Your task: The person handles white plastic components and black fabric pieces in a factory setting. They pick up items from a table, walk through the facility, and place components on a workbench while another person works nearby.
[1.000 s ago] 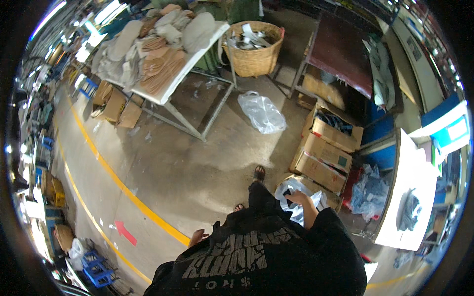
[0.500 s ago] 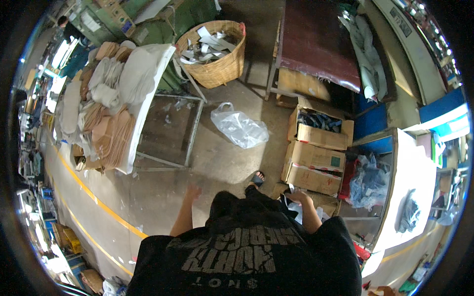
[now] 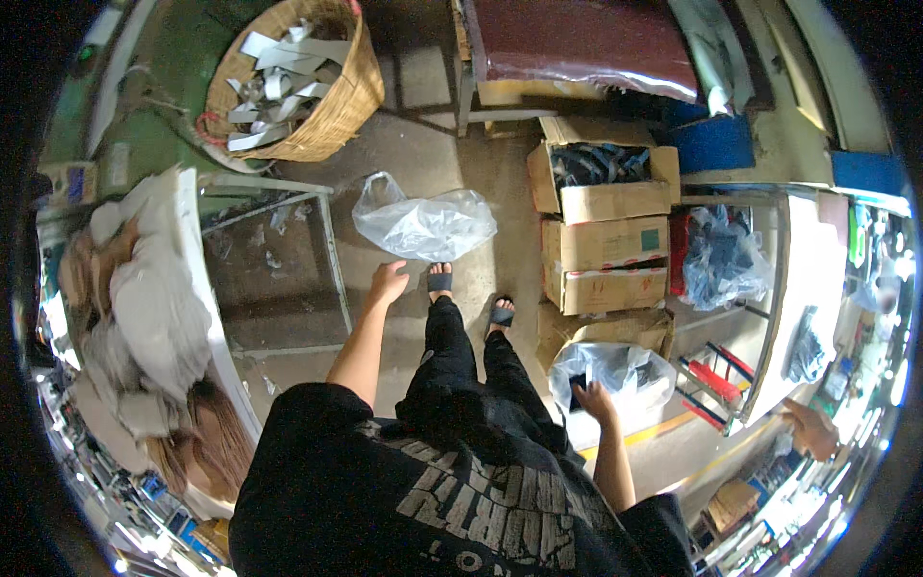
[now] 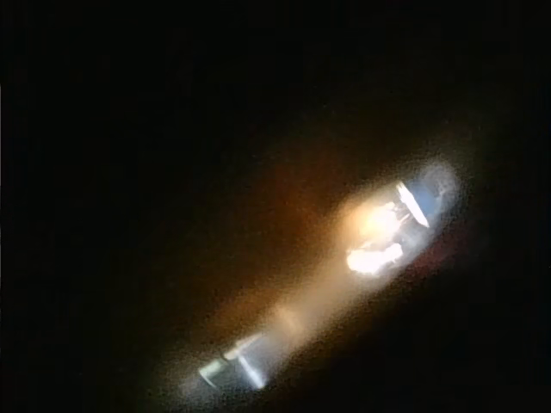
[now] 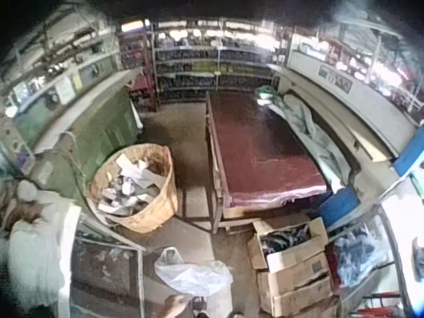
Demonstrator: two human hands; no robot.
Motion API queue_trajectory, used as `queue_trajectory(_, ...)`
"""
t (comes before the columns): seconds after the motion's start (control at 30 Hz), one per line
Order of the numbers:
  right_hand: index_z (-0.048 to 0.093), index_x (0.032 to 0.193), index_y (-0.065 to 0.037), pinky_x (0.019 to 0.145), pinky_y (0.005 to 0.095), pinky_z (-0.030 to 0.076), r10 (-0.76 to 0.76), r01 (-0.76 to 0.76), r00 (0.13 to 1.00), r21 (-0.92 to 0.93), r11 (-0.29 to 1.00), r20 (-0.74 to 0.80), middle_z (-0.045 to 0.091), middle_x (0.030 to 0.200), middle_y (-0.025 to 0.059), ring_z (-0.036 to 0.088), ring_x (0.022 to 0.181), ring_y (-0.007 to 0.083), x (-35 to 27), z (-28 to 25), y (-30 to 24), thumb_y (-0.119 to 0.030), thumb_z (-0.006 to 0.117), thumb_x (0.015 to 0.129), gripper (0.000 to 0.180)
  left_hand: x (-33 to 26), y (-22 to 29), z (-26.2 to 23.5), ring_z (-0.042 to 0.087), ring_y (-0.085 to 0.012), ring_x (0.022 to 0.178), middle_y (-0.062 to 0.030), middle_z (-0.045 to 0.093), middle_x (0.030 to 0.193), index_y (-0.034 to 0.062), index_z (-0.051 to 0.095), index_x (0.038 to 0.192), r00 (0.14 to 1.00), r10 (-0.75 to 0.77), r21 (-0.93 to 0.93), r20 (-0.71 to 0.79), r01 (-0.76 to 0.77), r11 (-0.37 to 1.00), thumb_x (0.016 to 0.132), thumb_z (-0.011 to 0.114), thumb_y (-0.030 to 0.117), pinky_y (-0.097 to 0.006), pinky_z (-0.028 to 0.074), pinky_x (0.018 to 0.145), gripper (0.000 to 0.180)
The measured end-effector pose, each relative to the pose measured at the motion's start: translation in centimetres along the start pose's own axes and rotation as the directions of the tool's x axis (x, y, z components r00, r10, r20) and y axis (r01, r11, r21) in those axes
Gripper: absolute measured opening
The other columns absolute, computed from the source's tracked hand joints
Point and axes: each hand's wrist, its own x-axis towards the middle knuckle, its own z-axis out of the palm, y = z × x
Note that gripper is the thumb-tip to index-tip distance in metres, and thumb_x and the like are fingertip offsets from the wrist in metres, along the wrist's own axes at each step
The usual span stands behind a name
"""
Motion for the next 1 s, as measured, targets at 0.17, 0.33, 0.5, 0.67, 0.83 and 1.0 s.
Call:
queue_trajectory(0.17,0.057,0.103,0.007,0.075,0.0522,0.052,0.338,-0.346,0.938,0.141,0.928,0.077,0.067,0.088,0.0289,0.066,0.085,0.0449,-5.4,4.9,0.4,-0.063,0.071,0.084,0.073,10.6,-1.8,1.9,0.052,-0.0398,0.126,-0.0184,0.058,0.133,0.0216,0.071,0.124,0.981,-0.092,0.158,0.173,0.064,0.985,0.083,0.063,0.023,-0.052,0.048,0.104,0.042)
queue_trajectory(0.33,0.057,0.098,0.000,0.063,0.0433,0.048,0.368,-0.376,0.924,0.413,0.829,0.104,0.059,0.073,0.0162,0.058,0.068,0.0297,-8.5,6.4,-4.0,-0.052,0.071,0.089,0.055,17.6,-3.5,5.0,0.039,-0.0405,0.138,-0.0159,0.048,0.144,0.0315,0.076,0.116,0.980,-0.036,0.247,0.194,-0.013,0.969,0.076,0.073,0.020,-0.051,0.044,0.110,0.041)
queue_trajectory(0.5,0.060,0.113,0.000,0.070,0.0377,0.049,0.466,-0.503,0.862,0.444,0.742,0.199,0.062,0.083,0.0117,0.058,0.076,0.0209,-8.5,4.4,-8.8,-0.048,0.071,0.091,0.054,21.1,-3.1,7.2,0.018,-0.0381,0.153,-0.0165,0.030,0.163,0.0336,0.074,0.120,0.917,-0.098,0.489,0.388,-0.115,0.865,0.076,0.072,0.035,-0.058,0.031,0.118,0.044)
queue_trajectory(0.67,0.055,0.118,0.000,0.076,0.0372,0.051,0.336,-0.310,0.932,0.777,0.548,0.136,0.064,0.087,0.0112,0.062,0.082,0.0207,-6.9,1.0,-13.3,-0.045,0.073,0.091,0.055,19.3,-0.7,8.3,0.066,-0.0335,0.113,-0.0181,0.070,0.117,0.0106,0.074,0.113,0.843,-0.038,0.200,0.537,-0.084,0.976,0.077,0.066,0.023,-0.044,0.051,0.097,0.039)
queue_trajectory(0.83,0.055,0.116,-0.002,0.078,0.0408,0.051,0.292,-0.276,0.955,0.545,0.792,0.060,0.066,0.091,0.0189,0.066,0.086,0.0308,-7.7,-1.9,-17.5,-0.044,0.072,0.090,0.052,9.2,5.6,9.4,0.073,-0.0241,0.082,-0.0147,0.073,0.088,0.0037,0.072,0.112,0.859,0.150,-0.315,0.490,0.014,0.949,0.078,0.064,0.004,-0.037,0.057,0.077,0.035)
queue_trajectory(1.0,0.056,0.116,-0.001,0.077,0.0438,0.051,0.204,-0.125,0.977,0.631,0.766,-0.054,0.066,0.089,0.0219,0.066,0.085,0.0369,-9.4,-1.5,-17.0,-0.047,0.071,0.089,0.055,0.0,14.2,9.1,0.069,-0.0173,0.059,-0.0060,0.067,0.079,-0.0040,0.069,0.115,0.543,0.363,-0.581,0.757,0.306,0.754,0.082,0.065,-0.001,-0.033,0.058,0.061,0.033)
